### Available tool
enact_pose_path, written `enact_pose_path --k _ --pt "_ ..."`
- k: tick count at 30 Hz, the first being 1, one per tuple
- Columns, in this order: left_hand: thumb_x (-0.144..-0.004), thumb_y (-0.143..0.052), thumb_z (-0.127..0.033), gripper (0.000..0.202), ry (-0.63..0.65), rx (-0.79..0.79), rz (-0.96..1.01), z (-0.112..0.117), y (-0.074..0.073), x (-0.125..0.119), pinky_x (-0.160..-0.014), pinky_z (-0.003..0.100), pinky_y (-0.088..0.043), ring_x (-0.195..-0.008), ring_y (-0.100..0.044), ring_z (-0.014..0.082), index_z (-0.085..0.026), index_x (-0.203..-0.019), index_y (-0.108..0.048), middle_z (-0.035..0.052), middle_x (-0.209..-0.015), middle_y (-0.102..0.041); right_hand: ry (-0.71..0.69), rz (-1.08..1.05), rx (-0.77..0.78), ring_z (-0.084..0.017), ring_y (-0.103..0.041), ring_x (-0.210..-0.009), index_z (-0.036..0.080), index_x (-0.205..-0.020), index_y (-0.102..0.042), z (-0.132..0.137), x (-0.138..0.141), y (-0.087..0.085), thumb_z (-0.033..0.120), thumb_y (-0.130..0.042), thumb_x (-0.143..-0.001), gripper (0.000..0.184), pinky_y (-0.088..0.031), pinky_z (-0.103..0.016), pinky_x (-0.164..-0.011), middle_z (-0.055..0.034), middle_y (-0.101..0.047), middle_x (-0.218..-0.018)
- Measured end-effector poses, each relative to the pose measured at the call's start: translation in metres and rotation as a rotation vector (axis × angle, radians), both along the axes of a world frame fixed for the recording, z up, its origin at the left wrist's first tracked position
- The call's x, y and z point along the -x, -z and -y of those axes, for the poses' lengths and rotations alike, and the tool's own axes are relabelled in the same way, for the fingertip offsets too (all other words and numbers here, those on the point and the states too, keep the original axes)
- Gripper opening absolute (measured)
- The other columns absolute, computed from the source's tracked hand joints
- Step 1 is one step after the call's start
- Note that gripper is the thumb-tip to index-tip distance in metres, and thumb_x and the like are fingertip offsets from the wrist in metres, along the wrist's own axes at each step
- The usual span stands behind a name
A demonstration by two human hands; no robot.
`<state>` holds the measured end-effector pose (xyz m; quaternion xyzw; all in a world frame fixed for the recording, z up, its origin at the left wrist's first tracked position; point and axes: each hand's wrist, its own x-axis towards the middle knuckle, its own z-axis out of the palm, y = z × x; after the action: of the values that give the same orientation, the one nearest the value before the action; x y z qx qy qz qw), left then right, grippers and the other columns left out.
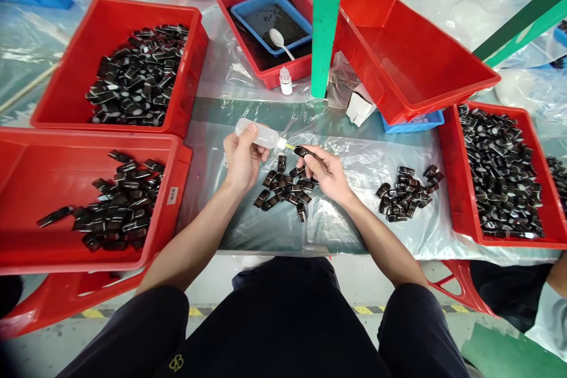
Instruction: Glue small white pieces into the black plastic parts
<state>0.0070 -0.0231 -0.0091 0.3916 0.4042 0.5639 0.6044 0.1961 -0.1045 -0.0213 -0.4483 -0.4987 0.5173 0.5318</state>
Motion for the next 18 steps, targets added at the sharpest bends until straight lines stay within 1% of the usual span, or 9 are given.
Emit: enact_pose_path --k 4,7,9,11,14,18 --pt "-0.08 -0.093 -0.074 0.058 0.005 0.026 -0.01 -0.0002 -0.002 -0.0002 -0.042 0.025 -0.034 -0.043 -0.046 0.0086 -0.022 -0.077 -0.068 -0.0063 -0.052 -0.047 0.04 -0.015 0.071 -0.012 -0.06 -0.065 0.025 -0.125 -0.084 0.0022 0.0019 -0.0019 0.076 -0.071 -0.105 0.057 -0.034 -0.026 -0.045 -0.0055 -0.077 -0.098" --pt "-0.083 -0.091 -0.073 0.056 0.013 0.045 -0.011 0.0002 -0.0025 -0.0006 -0.042 0.025 -0.035 -0.043 -0.047 0.0088 -0.022 -0.077 -0.068 -0.0062 -0.052 -0.048 0.071 0.017 0.06 -0.013 -0.059 -0.066 0.027 -0.128 -0.085 0.0026 0.0 -0.0031 0.076 -0.075 -0.102 0.056 -0.036 -0.026 -0.045 -0.0054 -0.076 -0.097" --pt "-0.082 -0.091 -0.073 0.056 0.013 0.044 -0.004 0.0003 -0.0019 -0.0006 -0.042 0.025 -0.037 -0.043 -0.047 0.009 -0.022 -0.076 -0.069 -0.0058 -0.053 -0.049 0.087 0.068 0.021 -0.014 -0.057 -0.066 0.029 -0.131 -0.085 0.0028 -0.0019 -0.0035 0.072 -0.077 -0.102 0.052 -0.041 -0.027 -0.048 -0.0042 -0.074 -0.093" --pt "-0.08 -0.092 -0.074 0.057 0.014 0.033 0.01 0.0001 -0.0011 -0.0003 -0.042 0.025 -0.038 -0.044 -0.048 0.0092 -0.022 -0.076 -0.069 -0.0053 -0.053 -0.05 0.118 0.129 -0.013 -0.016 -0.058 -0.068 0.031 -0.133 -0.085 0.0035 -0.0033 -0.0036 0.067 -0.079 -0.102 0.048 -0.049 -0.03 -0.053 -0.0039 -0.073 -0.092" --pt "-0.08 -0.092 -0.074 0.057 0.018 0.032 0.017 -0.0005 -0.0003 0.0002 -0.041 0.025 -0.037 -0.044 -0.048 0.0094 -0.022 -0.076 -0.07 -0.0049 -0.054 -0.05 0.179 0.192 -0.04 -0.019 -0.064 -0.075 0.031 -0.134 -0.084 0.0048 -0.0033 -0.0024 0.061 -0.081 -0.102 0.044 -0.06 -0.036 -0.065 -0.0053 -0.075 -0.098" --pt "-0.083 -0.091 -0.072 0.055 0.025 0.035 0.025 -0.0011 0.0 0.0009 -0.041 0.024 -0.036 -0.043 -0.048 0.0091 -0.022 -0.076 -0.069 -0.0054 -0.053 -0.049 0.218 0.22 -0.094 -0.019 -0.064 -0.077 0.031 -0.131 -0.085 0.0053 -0.0012 0.001 0.056 -0.081 -0.102 0.038 -0.063 -0.039 -0.072 -0.0058 -0.079 -0.108"
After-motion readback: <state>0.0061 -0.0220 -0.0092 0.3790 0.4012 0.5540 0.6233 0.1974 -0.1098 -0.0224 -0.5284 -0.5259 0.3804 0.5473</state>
